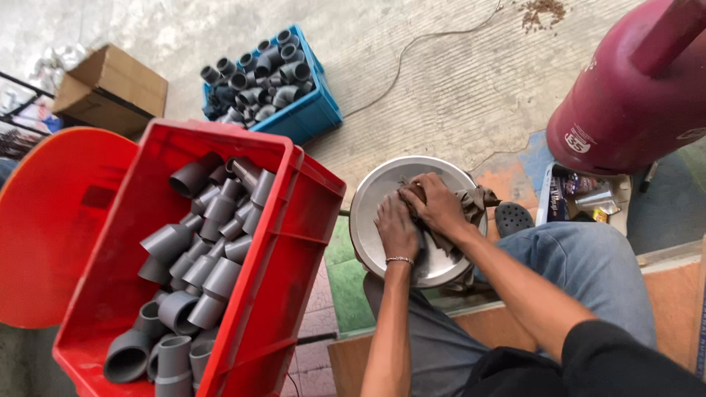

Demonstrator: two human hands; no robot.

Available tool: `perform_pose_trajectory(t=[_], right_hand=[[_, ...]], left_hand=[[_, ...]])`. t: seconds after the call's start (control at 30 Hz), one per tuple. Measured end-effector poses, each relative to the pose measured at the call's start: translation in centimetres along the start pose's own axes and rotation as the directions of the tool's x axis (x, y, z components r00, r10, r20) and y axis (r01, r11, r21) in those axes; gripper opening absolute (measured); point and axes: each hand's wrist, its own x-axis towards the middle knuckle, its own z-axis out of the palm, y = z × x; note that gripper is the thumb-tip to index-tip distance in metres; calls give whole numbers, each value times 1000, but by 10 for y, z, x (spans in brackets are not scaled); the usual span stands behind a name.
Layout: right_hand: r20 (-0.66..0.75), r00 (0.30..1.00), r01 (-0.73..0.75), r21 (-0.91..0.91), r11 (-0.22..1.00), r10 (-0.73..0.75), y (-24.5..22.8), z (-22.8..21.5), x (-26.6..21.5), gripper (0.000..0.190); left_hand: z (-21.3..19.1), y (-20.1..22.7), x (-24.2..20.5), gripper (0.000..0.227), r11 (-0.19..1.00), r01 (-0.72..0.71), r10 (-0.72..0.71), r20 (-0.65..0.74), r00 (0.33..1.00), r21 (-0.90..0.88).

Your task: The person sits on the ground and cleans gray plastic pipe fittings using a cloth. They pick up fittings from a red crate, wipe them over a white bucket, and place the cleaned items into a cardboard box.

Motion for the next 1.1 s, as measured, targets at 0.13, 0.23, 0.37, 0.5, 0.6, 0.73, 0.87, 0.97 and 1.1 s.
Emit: perform_pose_trajectory(t=[0.13,0.23,0.37,0.5,0.6,0.73,0.87,0.97,1.1], right_hand=[[-290,954,106,70,992,-81,-17,6,-84,28],[-180,978,-112,-19,994,107,-10,22,-94,28],[-150,987,-53,17,998,55,-6,19,5,25],[-344,933,139,68,988,-107,-23,-1,-45,27],[-198,978,-25,212,977,68,-37,-30,-108,18],[-210,978,9,69,998,6,-5,-16,-64,22],[-207,974,-85,26,996,89,-8,-13,-35,36],[-156,979,-118,92,989,131,-13,-12,-54,38],[-85,977,-168,272,948,198,-46,-17,-121,19]], left_hand=[[-2,-7,13,45,997,12,-20,-101,995,-82],[-2,-12,-1,45,982,12,-20,-41,999,-189],[11,-4,7,45,963,13,-37,-86,996,-268],[19,-14,7,41,972,59,-91,-129,988,-229],[6,-4,7,40,979,30,-53,-112,992,-200],[-4,6,4,41,984,10,-22,-66,998,-178],[2,-1,5,47,999,40,-38,-78,996,22],[13,5,1,41,996,-28,46,-223,974,84],[7,-17,14,44,994,-8,-16,-221,975,-106]])
